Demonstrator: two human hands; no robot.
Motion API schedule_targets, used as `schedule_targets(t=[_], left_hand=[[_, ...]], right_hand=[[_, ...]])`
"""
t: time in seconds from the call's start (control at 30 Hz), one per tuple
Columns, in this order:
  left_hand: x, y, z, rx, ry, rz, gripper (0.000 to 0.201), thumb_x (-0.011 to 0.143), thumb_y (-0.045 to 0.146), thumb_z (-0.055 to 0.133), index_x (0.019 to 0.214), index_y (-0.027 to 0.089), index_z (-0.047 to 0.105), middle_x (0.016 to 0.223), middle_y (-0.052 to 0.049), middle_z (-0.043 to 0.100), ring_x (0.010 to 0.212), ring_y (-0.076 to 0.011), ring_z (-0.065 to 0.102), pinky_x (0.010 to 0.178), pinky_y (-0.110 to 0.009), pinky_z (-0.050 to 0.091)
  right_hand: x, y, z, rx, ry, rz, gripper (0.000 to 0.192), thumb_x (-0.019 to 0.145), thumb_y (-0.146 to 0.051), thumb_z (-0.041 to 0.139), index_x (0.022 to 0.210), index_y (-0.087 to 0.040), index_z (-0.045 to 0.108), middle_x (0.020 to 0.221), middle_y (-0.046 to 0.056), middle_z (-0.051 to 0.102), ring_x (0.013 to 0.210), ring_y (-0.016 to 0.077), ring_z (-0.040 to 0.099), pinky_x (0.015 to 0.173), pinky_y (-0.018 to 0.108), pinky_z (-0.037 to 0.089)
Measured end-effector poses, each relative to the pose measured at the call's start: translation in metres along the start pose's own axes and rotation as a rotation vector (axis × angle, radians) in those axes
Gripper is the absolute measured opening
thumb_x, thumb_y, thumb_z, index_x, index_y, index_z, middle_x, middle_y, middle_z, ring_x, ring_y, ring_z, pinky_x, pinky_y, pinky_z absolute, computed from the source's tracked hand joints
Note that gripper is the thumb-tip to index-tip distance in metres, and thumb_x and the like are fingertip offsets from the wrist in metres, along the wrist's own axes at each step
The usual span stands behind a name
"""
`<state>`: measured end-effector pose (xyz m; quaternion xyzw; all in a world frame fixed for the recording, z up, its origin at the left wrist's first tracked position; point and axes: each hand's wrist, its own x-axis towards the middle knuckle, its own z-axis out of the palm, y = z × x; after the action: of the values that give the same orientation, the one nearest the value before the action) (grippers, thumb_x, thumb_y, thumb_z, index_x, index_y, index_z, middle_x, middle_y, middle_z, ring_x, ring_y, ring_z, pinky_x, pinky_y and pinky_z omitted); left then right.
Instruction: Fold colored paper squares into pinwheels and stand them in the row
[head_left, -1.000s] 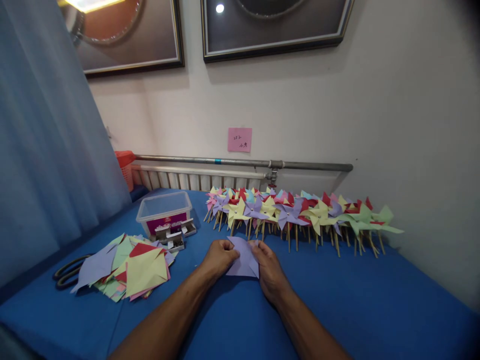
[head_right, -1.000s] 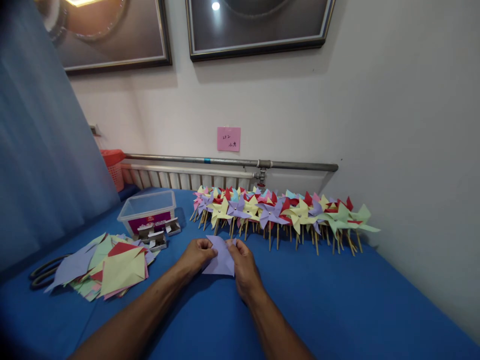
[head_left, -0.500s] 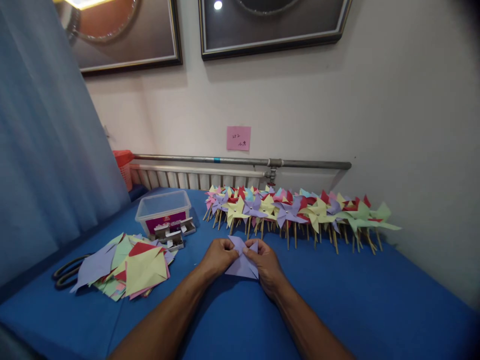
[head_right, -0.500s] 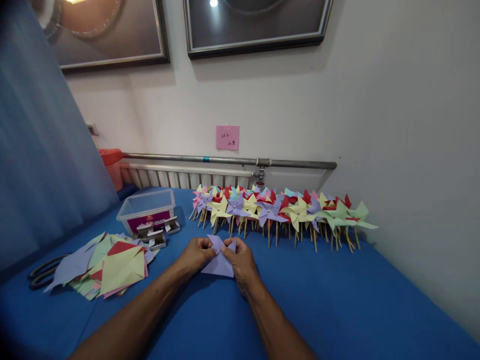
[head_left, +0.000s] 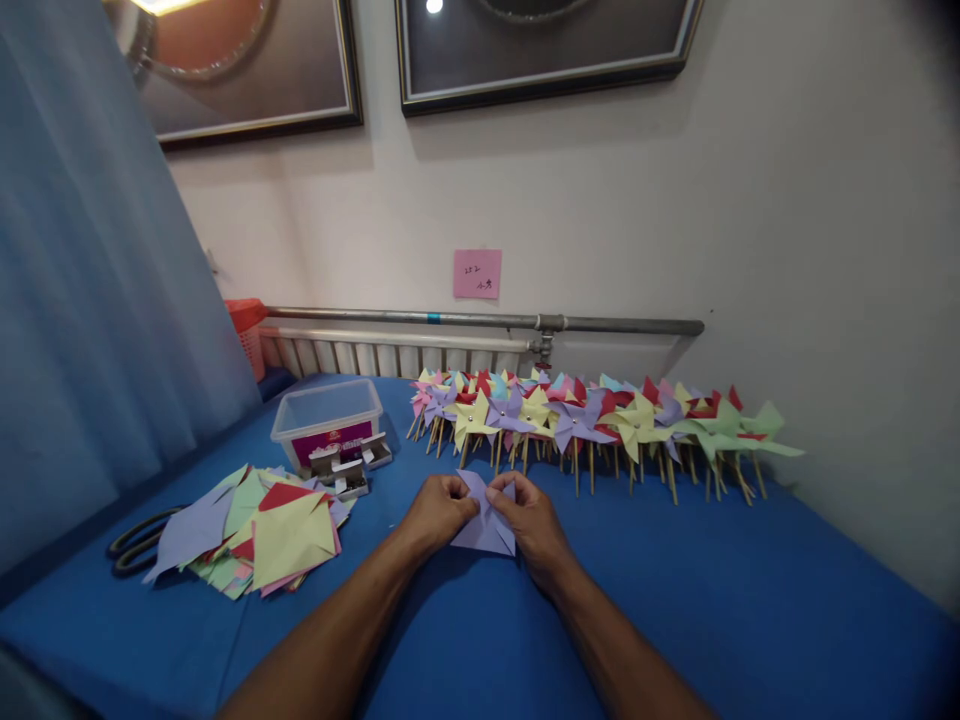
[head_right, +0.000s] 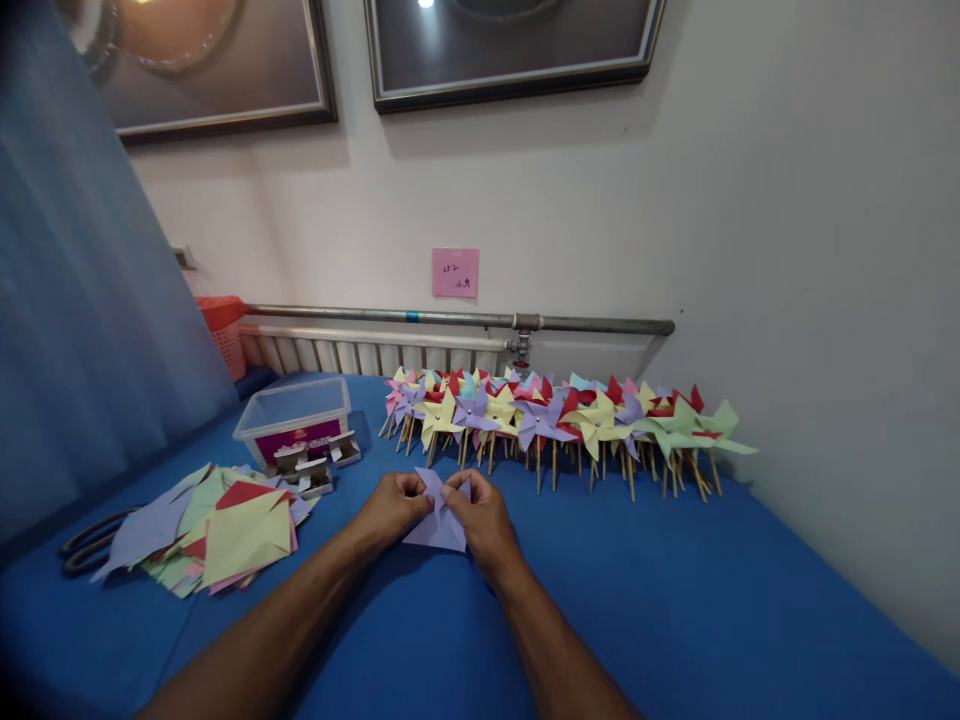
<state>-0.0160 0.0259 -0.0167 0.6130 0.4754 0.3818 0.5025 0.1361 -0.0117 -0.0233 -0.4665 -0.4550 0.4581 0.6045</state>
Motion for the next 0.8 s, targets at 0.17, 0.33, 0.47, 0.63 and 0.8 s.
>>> schedule_targets(t=[0.17,0.33,0.47,0.63,0.8], left_hand=[[-0.0011,0.0032,-0.0006,0.008,-0.013,-0.015,0.016,0.063,0.019,0.067,0.057,0.018,0.052,0.05,0.006,0.047,0.048,-0.0078,0.039,0.048,-0.021,0.028],[0.0009,-0.0002,-0.001,0.018,-0.014,-0.02,0.015,0.065,0.02,0.067,0.059,0.018,0.054,0.051,0.006,0.049,0.048,-0.008,0.04,0.047,-0.021,0.028],[0.0014,-0.0026,-0.0019,0.006,-0.028,-0.006,0.016,0.066,0.023,0.068,0.06,0.018,0.054,0.052,0.006,0.049,0.048,-0.0079,0.039,0.047,-0.022,0.028],[0.0,0.001,-0.0032,0.011,-0.043,0.01,0.019,0.066,0.025,0.069,0.058,0.018,0.053,0.05,0.006,0.047,0.048,-0.008,0.038,0.048,-0.022,0.027],[-0.0004,0.0038,-0.0027,-0.005,-0.054,-0.018,0.019,0.065,0.023,0.068,0.057,0.019,0.052,0.049,0.006,0.047,0.047,-0.0075,0.037,0.048,-0.022,0.026]], right_hand=[[0.0029,0.0048,-0.0013,0.011,-0.018,0.034,0.033,0.061,-0.041,0.084,0.075,-0.023,0.061,0.059,-0.007,0.057,0.053,0.0122,0.048,0.052,0.024,0.036],[0.0061,0.0036,-0.0021,-0.03,-0.007,0.05,0.033,0.058,-0.037,0.083,0.077,-0.023,0.061,0.059,-0.008,0.058,0.051,0.0125,0.049,0.051,0.024,0.038],[0.0053,-0.0019,-0.0016,-0.035,-0.02,0.034,0.03,0.057,-0.036,0.083,0.075,-0.023,0.062,0.06,-0.007,0.059,0.053,0.0129,0.05,0.052,0.025,0.038],[0.0072,0.0018,-0.0042,-0.055,-0.021,-0.006,0.026,0.059,-0.032,0.081,0.078,-0.023,0.065,0.063,-0.006,0.061,0.055,0.0125,0.051,0.052,0.024,0.038],[0.0095,0.0024,-0.0056,-0.067,-0.028,0.035,0.03,0.056,-0.028,0.08,0.081,-0.022,0.065,0.064,-0.006,0.063,0.056,0.0133,0.054,0.054,0.025,0.04]])
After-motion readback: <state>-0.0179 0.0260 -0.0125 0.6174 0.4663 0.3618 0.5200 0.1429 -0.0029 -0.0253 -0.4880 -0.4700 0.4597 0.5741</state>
